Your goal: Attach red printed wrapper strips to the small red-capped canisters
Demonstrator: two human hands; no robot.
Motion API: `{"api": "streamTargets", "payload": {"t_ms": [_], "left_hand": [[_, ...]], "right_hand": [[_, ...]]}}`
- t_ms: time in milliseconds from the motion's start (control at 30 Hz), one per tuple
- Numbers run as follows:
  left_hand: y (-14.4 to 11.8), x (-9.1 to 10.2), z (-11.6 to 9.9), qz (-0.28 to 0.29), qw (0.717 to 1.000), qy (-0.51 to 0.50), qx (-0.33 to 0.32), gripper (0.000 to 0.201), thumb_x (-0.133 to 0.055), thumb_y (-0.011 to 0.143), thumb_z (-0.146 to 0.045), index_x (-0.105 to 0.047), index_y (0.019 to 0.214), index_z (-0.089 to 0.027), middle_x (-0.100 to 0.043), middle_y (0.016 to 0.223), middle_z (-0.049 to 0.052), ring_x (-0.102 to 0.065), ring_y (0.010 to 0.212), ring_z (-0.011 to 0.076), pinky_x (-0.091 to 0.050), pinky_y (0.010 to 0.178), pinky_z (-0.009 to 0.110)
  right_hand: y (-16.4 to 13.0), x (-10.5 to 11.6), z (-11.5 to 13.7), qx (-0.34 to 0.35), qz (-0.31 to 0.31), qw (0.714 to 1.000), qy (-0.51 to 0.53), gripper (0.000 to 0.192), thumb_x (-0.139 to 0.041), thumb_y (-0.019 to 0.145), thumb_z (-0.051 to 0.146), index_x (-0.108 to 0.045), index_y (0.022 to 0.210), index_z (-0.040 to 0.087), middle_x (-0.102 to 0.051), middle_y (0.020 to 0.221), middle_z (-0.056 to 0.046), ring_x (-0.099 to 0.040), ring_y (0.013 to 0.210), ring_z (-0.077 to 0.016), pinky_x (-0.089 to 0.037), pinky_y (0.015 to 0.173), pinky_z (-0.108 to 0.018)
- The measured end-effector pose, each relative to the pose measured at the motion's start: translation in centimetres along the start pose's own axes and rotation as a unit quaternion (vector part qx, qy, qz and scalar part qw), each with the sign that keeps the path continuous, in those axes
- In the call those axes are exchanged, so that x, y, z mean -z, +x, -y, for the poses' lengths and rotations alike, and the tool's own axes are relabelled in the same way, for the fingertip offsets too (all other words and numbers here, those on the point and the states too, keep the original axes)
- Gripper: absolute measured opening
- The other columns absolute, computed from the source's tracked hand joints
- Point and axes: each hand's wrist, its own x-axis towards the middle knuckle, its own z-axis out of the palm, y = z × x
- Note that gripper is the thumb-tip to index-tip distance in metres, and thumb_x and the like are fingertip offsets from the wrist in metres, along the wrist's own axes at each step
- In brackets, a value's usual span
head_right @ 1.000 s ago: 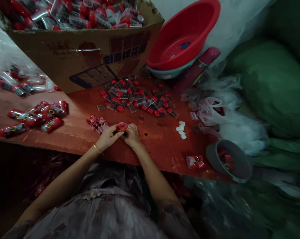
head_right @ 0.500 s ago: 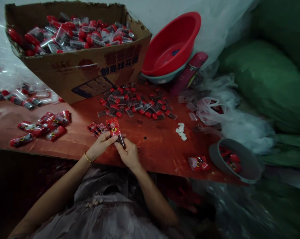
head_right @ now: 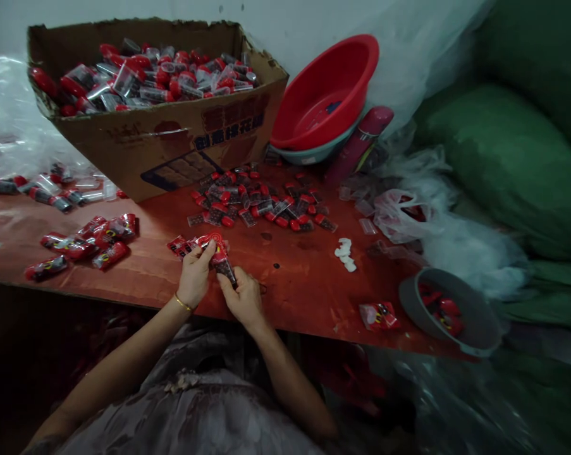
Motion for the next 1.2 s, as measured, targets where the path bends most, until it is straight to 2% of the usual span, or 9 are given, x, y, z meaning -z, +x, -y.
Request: {"api": "streamTargets", "payload": {"t_ms": [100,300,567,667,767,867,933,1067,1200], "left_hand": [[-0.3,0.2,0.7,-0.044,0.993,0.090,-0.068,0.033,-0.063,0.073,-0.046,-0.057,0.059,-0.017,-0.047,0.051,-0.005,-0.040,0.049,0.0077,-0.032,0.050,0.022],[-0.3,1.1,-0.9,-0.009,0.925,0.345,-0.159,0.044,-0.053,0.081,-0.045,-0.044,0.047,-0.019,-0.034,0.044,-0.005,-0.029,0.046,0.0095,-0.021,0.049,0.026],[0.7,1.0,-2.2,0.074,0.899,0.413,-0.126,0.036,-0.048,0.083,-0.040,-0.054,0.054,-0.019,-0.042,0.047,-0.003,-0.038,0.048,0.0118,-0.024,0.051,0.026],[0.6,1.1,-2.4,0.094,0.867,0.455,-0.179,0.028,-0.054,0.080,-0.038,-0.059,0.060,-0.019,-0.048,0.050,-0.001,-0.043,0.052,0.0128,-0.028,0.054,0.026],[0.9,0.8,-2.6,0.115,0.892,0.394,-0.188,0.022,-0.058,0.078,-0.038,-0.064,0.071,-0.018,-0.056,0.057,0.000,-0.049,0.057,0.0127,-0.034,0.058,0.025],[1.6,0.4,-2.5,0.123,0.964,0.224,-0.076,0.029,-0.060,0.075,-0.045,-0.064,0.073,-0.016,-0.059,0.060,-0.001,-0.053,0.057,0.0118,-0.041,0.059,0.024],[2.0,0.1,-2.3,0.124,0.986,0.109,0.016,0.034,-0.067,0.067,-0.048,-0.063,0.072,-0.015,-0.061,0.062,-0.002,-0.056,0.057,0.0114,-0.045,0.059,0.025],[2.1,-0.1,-2.0,0.086,0.986,-0.007,0.144,0.037,-0.075,0.058,-0.045,-0.060,0.073,-0.015,-0.062,0.060,-0.002,-0.060,0.055,0.0120,-0.048,0.057,0.025],[2.1,0.3,-2.0,0.048,0.986,-0.040,0.158,0.035,-0.077,0.057,-0.043,-0.059,0.071,-0.015,-0.065,0.062,0.001,-0.063,0.060,0.0133,-0.049,0.061,0.025]], "right_hand": [[-0.2,-0.3,0.2,-0.003,-0.017,1.000,-0.003,0.029,-0.042,0.086,0.038,-0.045,0.063,0.020,-0.043,0.055,0.004,-0.039,0.051,-0.0098,-0.030,0.050,-0.021],[-0.3,0.5,0.0,0.085,-0.033,0.989,-0.118,0.024,-0.044,0.086,0.032,-0.047,0.064,0.022,-0.051,0.057,0.000,-0.047,0.059,-0.0151,-0.036,0.061,-0.027],[0.2,1.3,-0.5,0.072,0.017,0.993,-0.092,0.024,-0.045,0.086,0.034,-0.045,0.064,0.022,-0.051,0.058,0.001,-0.048,0.059,-0.0148,-0.034,0.057,-0.025],[0.2,1.4,-0.7,0.051,0.046,0.994,-0.085,0.027,-0.047,0.084,0.032,-0.041,0.059,0.022,-0.044,0.053,0.003,-0.043,0.052,-0.0128,-0.030,0.053,-0.025],[-0.1,1.2,-1.0,0.024,0.062,0.996,-0.059,0.028,-0.048,0.083,0.033,-0.041,0.058,0.021,-0.043,0.053,0.004,-0.041,0.051,-0.0114,-0.028,0.050,-0.024],[-0.4,0.9,-1.4,0.009,0.055,0.998,-0.023,0.026,-0.046,0.084,0.036,-0.044,0.063,0.021,-0.046,0.056,0.003,-0.043,0.054,-0.0112,-0.031,0.050,-0.022],[-0.5,0.7,-1.8,-0.002,0.041,0.999,-0.003,0.027,-0.044,0.086,0.039,-0.045,0.065,0.021,-0.046,0.057,0.003,-0.044,0.055,-0.0112,-0.033,0.051,-0.022],[-0.5,0.1,-2.6,-0.021,0.024,0.999,0.030,0.026,-0.044,0.086,0.040,-0.049,0.070,0.020,-0.050,0.060,0.002,-0.047,0.057,-0.0118,-0.037,0.053,-0.022],[-0.8,-0.4,-3.2,-0.025,0.006,0.995,0.093,0.022,-0.043,0.088,0.037,-0.055,0.080,0.020,-0.057,0.069,0.000,-0.054,0.065,-0.0138,-0.043,0.062,-0.025]]}}
